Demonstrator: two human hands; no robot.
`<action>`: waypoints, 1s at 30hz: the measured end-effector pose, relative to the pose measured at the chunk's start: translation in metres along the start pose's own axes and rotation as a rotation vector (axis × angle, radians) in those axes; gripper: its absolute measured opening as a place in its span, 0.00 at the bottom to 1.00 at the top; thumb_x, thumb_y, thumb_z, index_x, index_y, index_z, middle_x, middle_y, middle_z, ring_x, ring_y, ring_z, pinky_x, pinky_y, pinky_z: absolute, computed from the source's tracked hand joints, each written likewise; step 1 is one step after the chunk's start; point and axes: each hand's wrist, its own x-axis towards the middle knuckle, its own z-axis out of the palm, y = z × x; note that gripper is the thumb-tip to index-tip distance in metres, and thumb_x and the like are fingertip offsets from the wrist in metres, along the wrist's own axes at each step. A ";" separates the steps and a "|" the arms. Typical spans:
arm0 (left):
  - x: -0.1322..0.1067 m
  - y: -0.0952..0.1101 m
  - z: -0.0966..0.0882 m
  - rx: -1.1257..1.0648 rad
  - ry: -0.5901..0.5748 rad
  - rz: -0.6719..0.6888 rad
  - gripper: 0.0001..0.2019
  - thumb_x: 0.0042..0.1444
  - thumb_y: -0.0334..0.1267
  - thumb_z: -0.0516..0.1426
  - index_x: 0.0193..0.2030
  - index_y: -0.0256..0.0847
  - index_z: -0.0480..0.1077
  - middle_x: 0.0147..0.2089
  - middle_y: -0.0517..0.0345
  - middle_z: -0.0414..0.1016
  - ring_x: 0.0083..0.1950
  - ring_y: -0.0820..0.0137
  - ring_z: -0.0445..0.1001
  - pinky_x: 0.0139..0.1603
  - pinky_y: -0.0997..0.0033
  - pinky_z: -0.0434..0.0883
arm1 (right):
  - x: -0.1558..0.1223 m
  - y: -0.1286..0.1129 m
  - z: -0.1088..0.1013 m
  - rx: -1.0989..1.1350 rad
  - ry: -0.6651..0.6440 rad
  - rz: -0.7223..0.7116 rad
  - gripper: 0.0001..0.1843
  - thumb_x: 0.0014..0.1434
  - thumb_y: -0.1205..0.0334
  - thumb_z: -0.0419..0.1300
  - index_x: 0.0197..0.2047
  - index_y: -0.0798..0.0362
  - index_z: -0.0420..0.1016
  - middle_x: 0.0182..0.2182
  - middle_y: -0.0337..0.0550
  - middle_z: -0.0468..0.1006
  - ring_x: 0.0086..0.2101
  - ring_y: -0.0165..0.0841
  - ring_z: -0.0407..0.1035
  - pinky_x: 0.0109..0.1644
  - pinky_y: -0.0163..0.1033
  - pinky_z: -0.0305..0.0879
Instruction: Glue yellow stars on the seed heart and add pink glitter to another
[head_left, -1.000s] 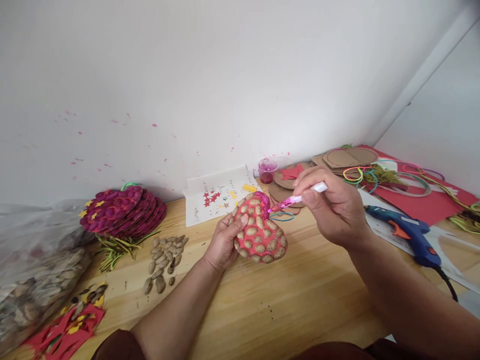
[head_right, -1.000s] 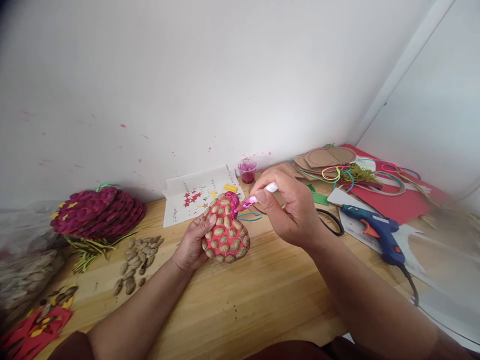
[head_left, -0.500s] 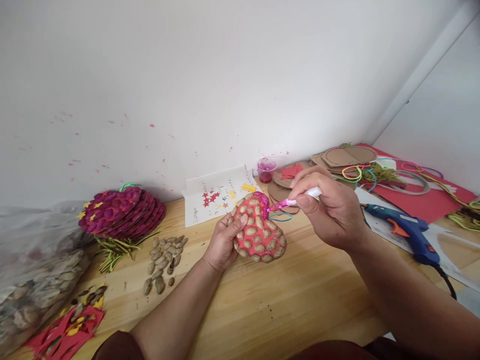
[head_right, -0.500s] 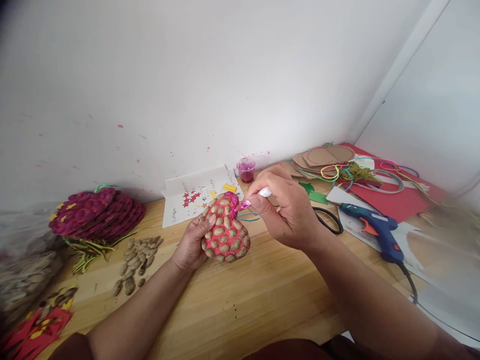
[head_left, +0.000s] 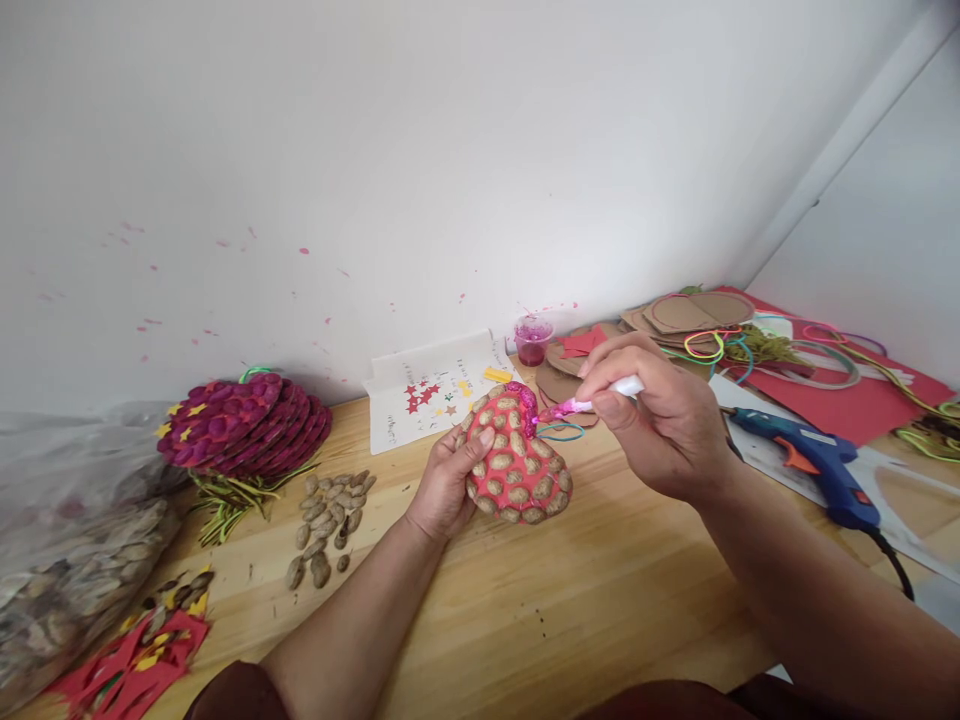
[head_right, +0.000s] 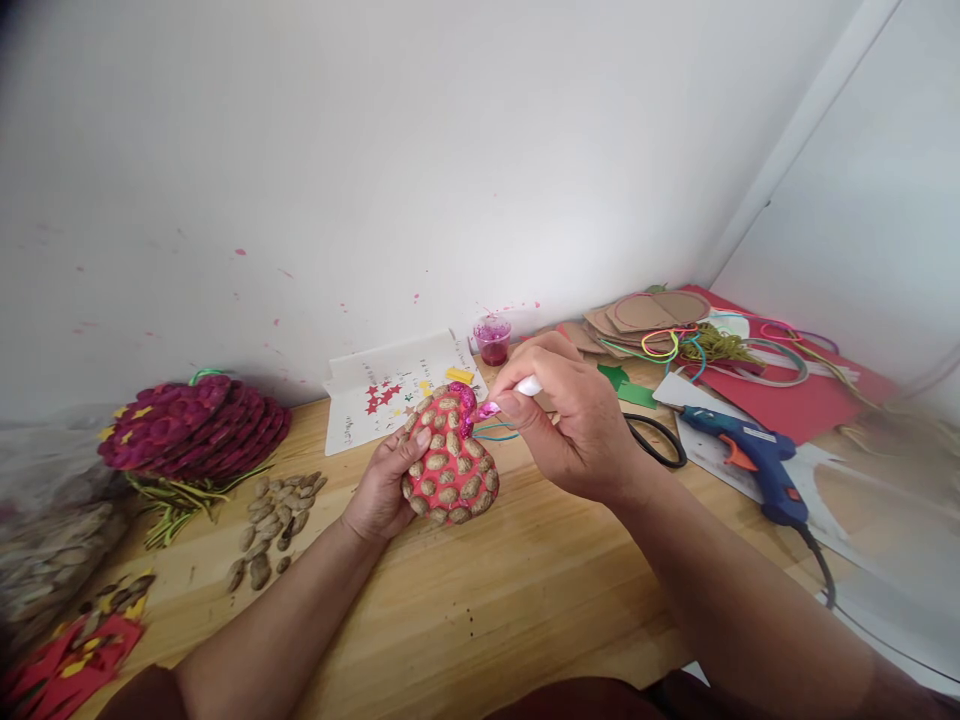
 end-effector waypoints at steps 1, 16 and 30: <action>0.000 0.000 0.000 0.000 -0.001 0.002 0.20 0.45 0.40 0.74 0.44 0.36 0.79 0.38 0.47 0.86 0.46 0.53 0.85 0.52 0.57 0.80 | 0.000 0.000 0.000 0.003 0.003 0.007 0.06 0.70 0.62 0.56 0.40 0.47 0.74 0.32 0.44 0.78 0.40 0.41 0.72 0.46 0.49 0.68; -0.001 0.000 0.002 0.003 0.006 0.022 0.21 0.44 0.42 0.75 0.43 0.37 0.78 0.37 0.48 0.86 0.47 0.53 0.85 0.51 0.58 0.80 | 0.000 0.000 0.002 0.003 0.013 -0.003 0.05 0.69 0.63 0.57 0.41 0.46 0.74 0.31 0.43 0.79 0.41 0.42 0.72 0.45 0.49 0.69; -0.001 0.002 0.007 -0.019 0.094 0.099 0.18 0.44 0.41 0.75 0.39 0.38 0.78 0.36 0.47 0.86 0.50 0.50 0.84 0.53 0.53 0.80 | -0.001 -0.001 0.008 -0.125 0.028 -0.083 0.05 0.66 0.66 0.60 0.41 0.46 0.75 0.31 0.42 0.80 0.40 0.40 0.72 0.46 0.48 0.70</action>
